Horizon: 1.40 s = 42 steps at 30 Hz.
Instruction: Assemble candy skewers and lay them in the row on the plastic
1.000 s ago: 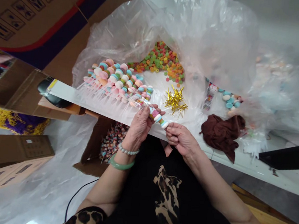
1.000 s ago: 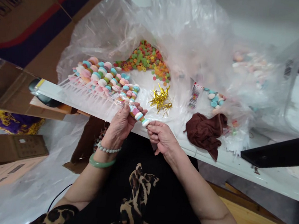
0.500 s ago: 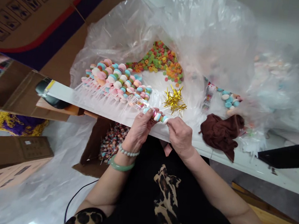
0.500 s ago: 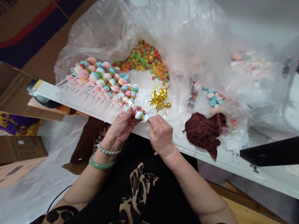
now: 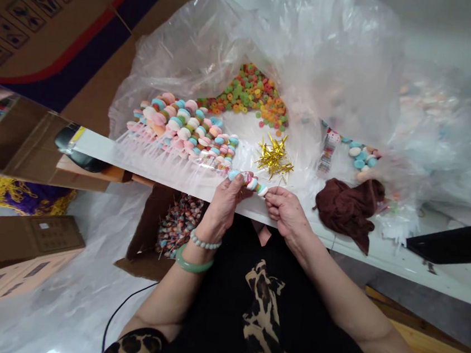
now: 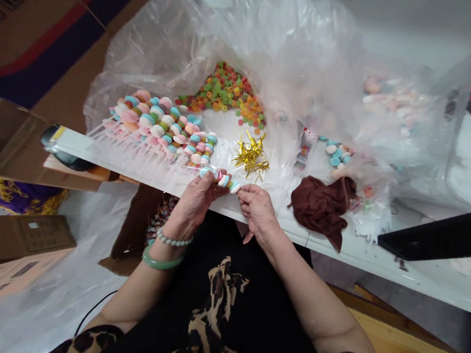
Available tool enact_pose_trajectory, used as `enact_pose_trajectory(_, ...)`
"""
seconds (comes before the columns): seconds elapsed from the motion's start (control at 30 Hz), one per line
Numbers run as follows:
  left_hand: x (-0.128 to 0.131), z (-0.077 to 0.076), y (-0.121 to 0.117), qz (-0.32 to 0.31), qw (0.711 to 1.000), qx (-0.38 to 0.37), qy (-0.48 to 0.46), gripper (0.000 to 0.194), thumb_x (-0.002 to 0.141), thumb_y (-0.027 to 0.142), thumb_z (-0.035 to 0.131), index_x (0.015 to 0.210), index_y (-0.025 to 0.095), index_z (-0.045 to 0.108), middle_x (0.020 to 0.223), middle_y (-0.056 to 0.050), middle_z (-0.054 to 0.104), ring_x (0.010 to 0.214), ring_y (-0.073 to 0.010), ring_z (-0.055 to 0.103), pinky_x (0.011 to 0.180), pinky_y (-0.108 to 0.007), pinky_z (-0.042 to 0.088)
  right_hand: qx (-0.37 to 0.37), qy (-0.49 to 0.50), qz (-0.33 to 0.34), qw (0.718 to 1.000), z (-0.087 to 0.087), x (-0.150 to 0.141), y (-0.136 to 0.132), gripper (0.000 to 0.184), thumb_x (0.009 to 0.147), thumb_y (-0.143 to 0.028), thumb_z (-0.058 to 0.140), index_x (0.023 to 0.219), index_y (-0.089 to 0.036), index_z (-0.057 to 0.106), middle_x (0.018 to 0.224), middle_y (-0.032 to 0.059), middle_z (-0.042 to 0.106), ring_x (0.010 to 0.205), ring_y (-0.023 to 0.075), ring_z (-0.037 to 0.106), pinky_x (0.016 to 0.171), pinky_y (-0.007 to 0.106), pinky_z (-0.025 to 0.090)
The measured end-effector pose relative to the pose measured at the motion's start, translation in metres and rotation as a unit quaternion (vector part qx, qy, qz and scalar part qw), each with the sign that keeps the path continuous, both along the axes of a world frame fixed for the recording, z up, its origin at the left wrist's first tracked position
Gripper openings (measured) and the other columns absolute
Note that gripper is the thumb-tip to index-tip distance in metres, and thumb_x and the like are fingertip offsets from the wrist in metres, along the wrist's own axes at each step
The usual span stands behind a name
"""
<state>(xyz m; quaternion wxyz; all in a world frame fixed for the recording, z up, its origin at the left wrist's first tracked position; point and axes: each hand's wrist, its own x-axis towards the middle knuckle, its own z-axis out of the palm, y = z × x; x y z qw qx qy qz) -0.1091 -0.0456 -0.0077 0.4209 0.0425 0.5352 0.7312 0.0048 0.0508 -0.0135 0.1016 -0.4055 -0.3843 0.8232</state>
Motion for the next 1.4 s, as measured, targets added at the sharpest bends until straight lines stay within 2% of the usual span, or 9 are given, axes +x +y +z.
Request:
enact_pose_trajectory(0.13, 0.002, 0.004, 0.002, -0.024, 0.999, 0.015, -0.038, 0.045, 0.073, 0.052, 0.076, 0.094, 0.013, 0.071, 0.095, -0.010, 0.072, 0.083, -0.0189, 0.068, 0.078, -0.032, 0.055, 0.203, 0.006, -0.002, 0.979, 0.005, 0.005, -0.008, 0.009, 0.070, -0.027, 0.064, 0.070, -0.019, 0.060, 0.054, -0.0060, 0.047, 0.046, 0.0074, 0.036, 0.045, 0.021, 0.027)
enact_pose_trajectory(0.23, -0.010, 0.010, -0.001, 0.000, 0.997, 0.039, -0.065, 0.037, 0.072, 0.046, 0.079, 0.091, 0.015, 0.069, 0.089, -0.006, 0.072, 0.079, -0.0170, 0.069, 0.078, -0.032, 0.056, 0.403, -0.015, 0.009, 0.915, 0.007, 0.012, -0.009, 0.008, 0.078, -0.025, 0.060, 0.073, -0.021, 0.065, 0.069, -0.0021, 0.060, 0.065, 0.0132, 0.053, 0.064, 0.026, 0.041)
enact_pose_trajectory(0.33, -0.025, 0.013, -0.006, 0.073, 0.993, 0.061, -0.063, 0.028, 0.072, 0.038, 0.080, 0.087, 0.017, 0.068, 0.081, -0.002, 0.071, 0.072, -0.0137, 0.068, 0.075, -0.029, 0.057, 0.489, -0.018, 0.043, 0.871, 0.005, 0.016, -0.006, 0.012, 0.082, -0.021, 0.057, 0.077, -0.023, 0.067, 0.079, -0.0008, 0.066, 0.074, 0.0154, 0.059, 0.073, 0.028, 0.044)
enact_pose_trajectory(0.5, -0.036, 0.007, -0.013, 0.155, 0.986, 0.043, -0.036, 0.020, 0.069, 0.025, 0.082, 0.078, 0.016, 0.067, 0.079, -0.002, 0.072, 0.068, -0.0134, 0.067, 0.066, -0.027, 0.057, 0.530, -0.028, 0.115, 0.840, 0.000, 0.016, -0.002, 0.017, 0.086, -0.022, 0.054, 0.083, -0.024, 0.071, 0.083, 0.0011, 0.067, 0.081, 0.0174, 0.063, 0.077, 0.028, 0.044)
enact_pose_trajectory(0.63, -0.038, -0.002, -0.014, 0.215, 0.975, 0.039, -0.033, 0.016, 0.073, 0.025, 0.078, 0.078, 0.017, 0.065, 0.077, -0.001, 0.072, 0.069, -0.0142, 0.069, 0.069, -0.028, 0.058, 0.511, -0.027, 0.109, 0.852, 0.002, 0.015, -0.002, 0.018, 0.086, -0.022, 0.055, 0.082, -0.024, 0.072, 0.084, 0.0011, 0.067, 0.081, 0.0169, 0.062, 0.078, 0.028, 0.044)
enact_pose_trajectory(0.87, -0.029, -0.002, -0.011, 0.162, 0.986, 0.016, -0.024, 0.031, 0.075, 0.043, 0.076, 0.078, 0.016, 0.061, 0.073, -0.003, 0.071, 0.070, -0.0190, 0.072, 0.072, -0.032, 0.057, 0.472, -0.038, 0.085, 0.877, 0.003, 0.014, 0.001, 0.014, 0.082, -0.021, 0.056, 0.078, -0.023, 0.070, 0.081, 0.0004, 0.066, 0.079, 0.0170, 0.061, 0.076, 0.028, 0.045)
enact_pose_trajectory(1.13, -0.034, -0.002, -0.014, 0.178, 0.983, 0.034, 0.031, 0.026, 0.068, 0.032, 0.083, 0.079, 0.016, 0.066, 0.075, 0.000, 0.070, 0.068, -0.0123, 0.067, 0.068, -0.025, 0.056, 0.622, -0.021, 0.111, 0.775, 0.010, 0.020, 0.007, 0.017, 0.087, -0.019, 0.053, 0.079, -0.023, 0.068, 0.074, 0.0026, 0.060, 0.077, 0.0181, 0.058, 0.074, 0.029, 0.042)
enact_pose_trajectory(1.23, -0.036, -0.002, -0.015, 0.140, 0.989, 0.045, 0.019, 0.025, 0.069, 0.033, 0.083, 0.081, 0.015, 0.069, 0.078, -0.003, 0.072, 0.070, -0.0134, 0.068, 0.066, -0.024, 0.056, 0.604, -0.004, 0.114, 0.789, 0.011, 0.018, 0.005, 0.016, 0.086, -0.018, 0.054, 0.078, -0.023, 0.067, 0.075, 0.0019, 0.060, 0.076, 0.0173, 0.058, 0.074, 0.028, 0.043)
enact_pose_trajectory(1.4, -0.029, 0.000, -0.014, 0.116, 0.992, 0.055, 0.016, 0.024, 0.071, 0.033, 0.082, 0.076, 0.015, 0.067, 0.073, -0.002, 0.071, 0.062, -0.0117, 0.066, 0.061, -0.022, 0.055, 0.520, -0.024, 0.086, 0.849, 0.006, 0.017, 0.001, 0.012, 0.082, -0.019, 0.057, 0.074, -0.023, 0.065, 0.078, 0.0009, 0.062, 0.077, 0.0168, 0.058, 0.074, 0.028, 0.044)
